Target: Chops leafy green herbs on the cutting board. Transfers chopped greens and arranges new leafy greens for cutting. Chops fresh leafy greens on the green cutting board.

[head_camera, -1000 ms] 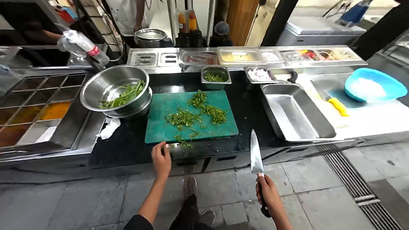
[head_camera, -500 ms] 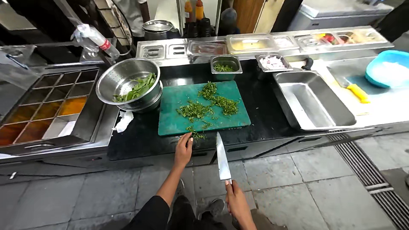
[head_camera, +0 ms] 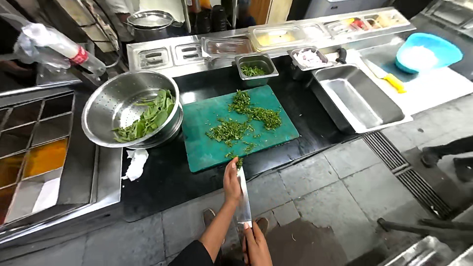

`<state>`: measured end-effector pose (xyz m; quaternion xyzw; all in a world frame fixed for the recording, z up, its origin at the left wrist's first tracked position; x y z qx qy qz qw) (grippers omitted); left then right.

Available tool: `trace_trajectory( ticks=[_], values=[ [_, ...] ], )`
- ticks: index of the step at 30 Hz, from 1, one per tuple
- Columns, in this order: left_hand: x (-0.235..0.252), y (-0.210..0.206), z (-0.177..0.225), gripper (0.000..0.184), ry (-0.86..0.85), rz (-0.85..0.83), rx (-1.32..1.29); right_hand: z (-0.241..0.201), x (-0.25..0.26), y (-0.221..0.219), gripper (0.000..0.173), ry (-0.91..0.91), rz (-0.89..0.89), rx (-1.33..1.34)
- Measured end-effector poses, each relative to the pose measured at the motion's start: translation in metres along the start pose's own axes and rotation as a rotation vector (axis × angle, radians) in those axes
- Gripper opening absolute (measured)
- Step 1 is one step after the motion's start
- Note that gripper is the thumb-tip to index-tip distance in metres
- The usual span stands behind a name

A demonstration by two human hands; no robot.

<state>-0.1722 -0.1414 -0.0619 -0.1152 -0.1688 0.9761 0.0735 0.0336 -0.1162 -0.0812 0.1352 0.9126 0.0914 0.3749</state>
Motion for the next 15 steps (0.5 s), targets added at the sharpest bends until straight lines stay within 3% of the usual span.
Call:
trace_trajectory(
  ticks=[6, 10, 13, 15],
  values=[
    [0.000, -0.005, 0.032, 0.058, 0.087, -0.075, -0.230, -0.031, -0.029, -0.014, 0.034, 0.023, 0.108, 0.064],
    [0.013, -0.033, 0.093, 0.065, 0.021, -0.191, -0.278, -0.097, -0.046, 0.007, 0.037, 0.043, 0.239, -0.232],
    [0.066, -0.037, 0.119, 0.058, -0.074, -0.200, 0.018, -0.150, -0.031, 0.037, 0.043, -0.112, 0.291, -0.751],
    [0.100, -0.022, 0.112, 0.061, -0.041, -0.193, 0.256, -0.153, -0.024, 0.051, 0.044, -0.228, 0.265, -0.871]
  ],
)
Point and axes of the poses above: each hand's wrist, its own x-axis towards the middle knuckle, its own y-axis out of the back of the hand, z = x × y, the point moved 9 cm from there along x, towards the middle knuckle, and after that the axes turned 14 degrees about -x, right-handed, at the moved point
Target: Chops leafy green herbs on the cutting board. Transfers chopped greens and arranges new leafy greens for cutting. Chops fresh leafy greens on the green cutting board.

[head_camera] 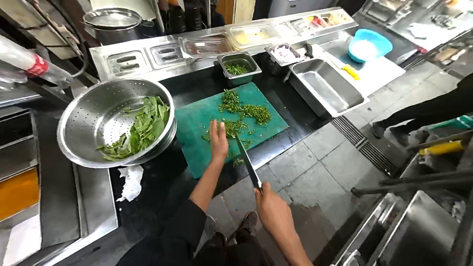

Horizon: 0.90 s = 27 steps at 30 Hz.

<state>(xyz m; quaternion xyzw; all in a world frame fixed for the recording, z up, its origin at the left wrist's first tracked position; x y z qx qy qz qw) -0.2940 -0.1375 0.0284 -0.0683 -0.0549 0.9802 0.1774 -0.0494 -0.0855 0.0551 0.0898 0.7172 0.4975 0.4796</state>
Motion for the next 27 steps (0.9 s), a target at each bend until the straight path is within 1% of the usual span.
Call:
trace_trajectory(
  ticks=[2, 3, 5, 6, 8, 9, 11, 13, 15, 18, 23, 25, 27],
  values=[
    [0.018, 0.014, 0.005, 0.059, -0.037, -0.030, 0.108, 0.017, 0.009, 0.009, 0.044, -0.015, 0.047, 0.061],
    [0.012, 0.022, 0.007, 0.054, -0.062, -0.044, 0.112, 0.032, 0.011, 0.003, 0.043, -0.004, 0.062, 0.152],
    [-0.014, 0.033, 0.004, 0.043, -0.105, -0.114, 0.099, 0.062, 0.016, -0.025, 0.039, 0.027, 0.073, 0.394],
    [-0.031, 0.034, -0.004, 0.040, -0.111, -0.158, 0.092, 0.074, 0.016, -0.040, 0.037, 0.030, 0.080, 0.523],
    [-0.068, 0.031, -0.035, 0.038, -0.047, -0.236, 0.111, 0.088, 0.009, -0.073, 0.034, 0.017, 0.068, 0.740],
    [-0.083, 0.027, -0.051, 0.038, -0.016, -0.270, 0.146, 0.091, 0.005, -0.089, 0.032, 0.007, 0.055, 0.808],
    [-0.099, 0.018, -0.071, 0.040, -0.020, -0.315, 0.229, 0.088, 0.003, -0.119, 0.031, -0.011, 0.024, 0.869],
    [-0.100, 0.006, -0.079, 0.043, -0.094, -0.327, 0.284, 0.076, 0.003, -0.141, 0.032, 0.003, -0.010, 0.882],
    [-0.095, -0.005, -0.081, 0.043, -0.129, -0.343, 0.312, 0.058, 0.002, -0.152, 0.033, 0.033, -0.042, 0.893],
    [-0.089, -0.015, -0.082, 0.042, -0.084, -0.340, 0.299, 0.035, 0.001, -0.164, 0.032, 0.067, -0.104, 0.952],
    [-0.084, -0.013, -0.091, 0.041, -0.004, -0.300, 0.146, 0.014, -0.004, -0.172, 0.032, 0.094, -0.151, 1.090],
    [-0.084, -0.010, -0.093, 0.040, 0.033, -0.282, 0.016, 0.011, -0.009, -0.169, 0.031, 0.091, -0.156, 1.119],
    [-0.083, -0.009, -0.086, 0.040, 0.053, -0.266, -0.113, 0.011, -0.016, -0.160, 0.029, 0.094, -0.153, 1.121]
  ],
)
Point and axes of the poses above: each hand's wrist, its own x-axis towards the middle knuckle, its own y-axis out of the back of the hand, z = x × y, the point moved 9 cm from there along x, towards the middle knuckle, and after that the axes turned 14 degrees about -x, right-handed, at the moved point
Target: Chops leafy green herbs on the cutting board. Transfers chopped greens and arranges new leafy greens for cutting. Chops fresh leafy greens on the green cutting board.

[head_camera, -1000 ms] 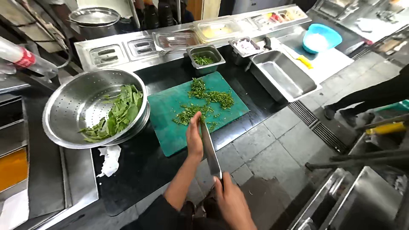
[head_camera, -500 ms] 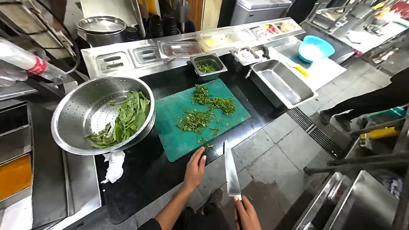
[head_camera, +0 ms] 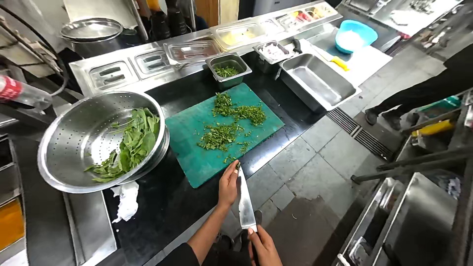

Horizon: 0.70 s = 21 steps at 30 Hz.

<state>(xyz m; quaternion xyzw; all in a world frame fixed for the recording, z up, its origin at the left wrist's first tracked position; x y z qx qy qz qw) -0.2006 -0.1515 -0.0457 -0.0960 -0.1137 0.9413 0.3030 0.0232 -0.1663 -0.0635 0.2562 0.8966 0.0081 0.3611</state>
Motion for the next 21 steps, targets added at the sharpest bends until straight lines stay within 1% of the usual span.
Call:
trace_trajectory(
  ticks=[3, 5, 6, 7, 8, 9, 10, 11, 12, 13, 15, 17, 19, 21],
  values=[
    [0.001, -0.004, 0.027, 0.042, -0.027, 0.008, -0.120, -0.026, -0.014, 0.010, 0.030, 0.026, 0.001, -0.019],
    [0.010, -0.010, 0.056, 0.043, -0.096, -0.003, -0.160, -0.056, -0.017, 0.016, 0.030, 0.076, 0.012, -0.063],
    [0.020, -0.012, 0.072, 0.044, -0.138, -0.018, -0.164, -0.075, -0.014, 0.021, 0.031, 0.104, 0.033, -0.135],
    [0.034, -0.013, 0.086, 0.045, -0.169, -0.039, -0.138, -0.095, -0.008, 0.029, 0.033, 0.122, 0.075, -0.266],
    [0.053, -0.011, 0.096, 0.047, -0.181, -0.055, -0.056, -0.114, 0.003, 0.039, 0.036, 0.107, 0.126, -0.454],
    [0.072, -0.005, 0.099, 0.047, -0.151, -0.046, 0.067, -0.130, 0.012, 0.049, 0.040, 0.051, 0.161, -0.641],
    [0.087, 0.006, 0.095, 0.047, -0.078, -0.022, 0.189, -0.138, 0.019, 0.057, 0.043, -0.015, 0.186, -0.765],
    [0.100, 0.017, 0.093, 0.048, -0.017, -0.003, 0.289, -0.143, 0.024, 0.064, 0.043, -0.052, 0.206, -0.817],
    [0.110, 0.026, 0.097, 0.049, -0.003, 0.007, 0.350, -0.147, 0.030, 0.071, 0.043, -0.054, 0.228, -0.818],
    [0.115, 0.032, 0.103, 0.048, -0.025, 0.013, 0.377, -0.148, 0.036, 0.079, 0.041, -0.034, 0.239, -0.784],
    [0.106, 0.042, 0.107, 0.044, -0.100, 0.017, 0.397, -0.136, 0.047, 0.090, 0.038, 0.007, 0.234, -0.645],
    [0.094, 0.050, 0.105, 0.043, -0.171, 0.056, 0.413, -0.128, 0.065, 0.108, 0.035, 0.043, 0.289, -0.523],
    [0.083, 0.064, 0.097, 0.043, -0.200, 0.143, 0.408, -0.127, 0.091, 0.135, 0.036, 0.055, 0.408, -0.532],
    [0.079, 0.079, 0.085, 0.045, -0.208, 0.233, 0.394, -0.141, 0.114, 0.165, 0.038, 0.016, 0.524, -0.664]
  ],
)
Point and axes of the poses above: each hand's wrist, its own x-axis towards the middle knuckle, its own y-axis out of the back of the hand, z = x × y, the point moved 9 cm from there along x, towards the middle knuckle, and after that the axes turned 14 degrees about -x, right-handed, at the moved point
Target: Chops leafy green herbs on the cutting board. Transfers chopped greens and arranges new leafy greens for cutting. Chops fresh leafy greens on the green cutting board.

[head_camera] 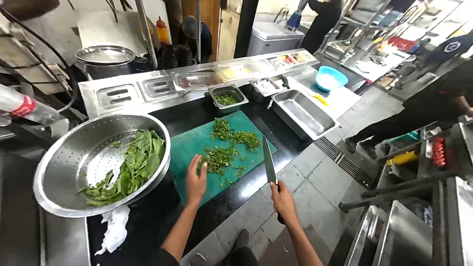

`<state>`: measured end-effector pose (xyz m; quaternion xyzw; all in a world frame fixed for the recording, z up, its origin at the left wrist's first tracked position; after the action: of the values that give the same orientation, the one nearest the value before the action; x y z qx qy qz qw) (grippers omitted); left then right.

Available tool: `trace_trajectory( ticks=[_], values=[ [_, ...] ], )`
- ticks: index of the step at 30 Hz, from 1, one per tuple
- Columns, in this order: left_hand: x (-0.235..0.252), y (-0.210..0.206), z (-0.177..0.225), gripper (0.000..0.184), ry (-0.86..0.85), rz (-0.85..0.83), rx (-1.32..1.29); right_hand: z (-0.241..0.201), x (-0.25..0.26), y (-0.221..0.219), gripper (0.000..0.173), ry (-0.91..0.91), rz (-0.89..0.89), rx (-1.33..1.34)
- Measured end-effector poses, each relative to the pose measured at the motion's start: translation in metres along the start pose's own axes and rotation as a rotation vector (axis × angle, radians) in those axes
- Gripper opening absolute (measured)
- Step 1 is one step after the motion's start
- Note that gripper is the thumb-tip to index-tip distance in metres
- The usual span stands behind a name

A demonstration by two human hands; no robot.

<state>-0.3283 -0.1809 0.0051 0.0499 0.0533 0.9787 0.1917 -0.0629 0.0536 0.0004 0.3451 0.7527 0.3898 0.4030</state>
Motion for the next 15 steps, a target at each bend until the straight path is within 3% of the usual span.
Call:
trace_trajectory(
  ticks=[4, 8, 15],
  values=[
    [0.003, 0.012, -0.017, 0.045, 0.012, 0.136, -0.018, -0.039, 0.057, 0.035, 0.040, 0.007, 0.049, -0.286],
    [0.000, 0.015, -0.016, 0.045, -0.014, 0.241, 0.008, -0.070, 0.101, 0.029, 0.041, 0.072, 0.011, -0.395],
    [-0.008, 0.022, -0.005, 0.042, -0.083, 0.403, 0.088, -0.082, 0.077, 0.010, 0.041, 0.350, -0.203, -0.494]
  ],
)
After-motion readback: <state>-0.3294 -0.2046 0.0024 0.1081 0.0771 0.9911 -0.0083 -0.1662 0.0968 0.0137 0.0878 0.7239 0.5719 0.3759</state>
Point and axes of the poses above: each hand's wrist, its own x-axis towards the middle knuckle, its own y-axis out of the back of the hand, z = x × y, the point moved 9 cm from there along x, towards the middle knuckle, and after that the axes turned 14 degrees about -x, right-handed, at the moved point
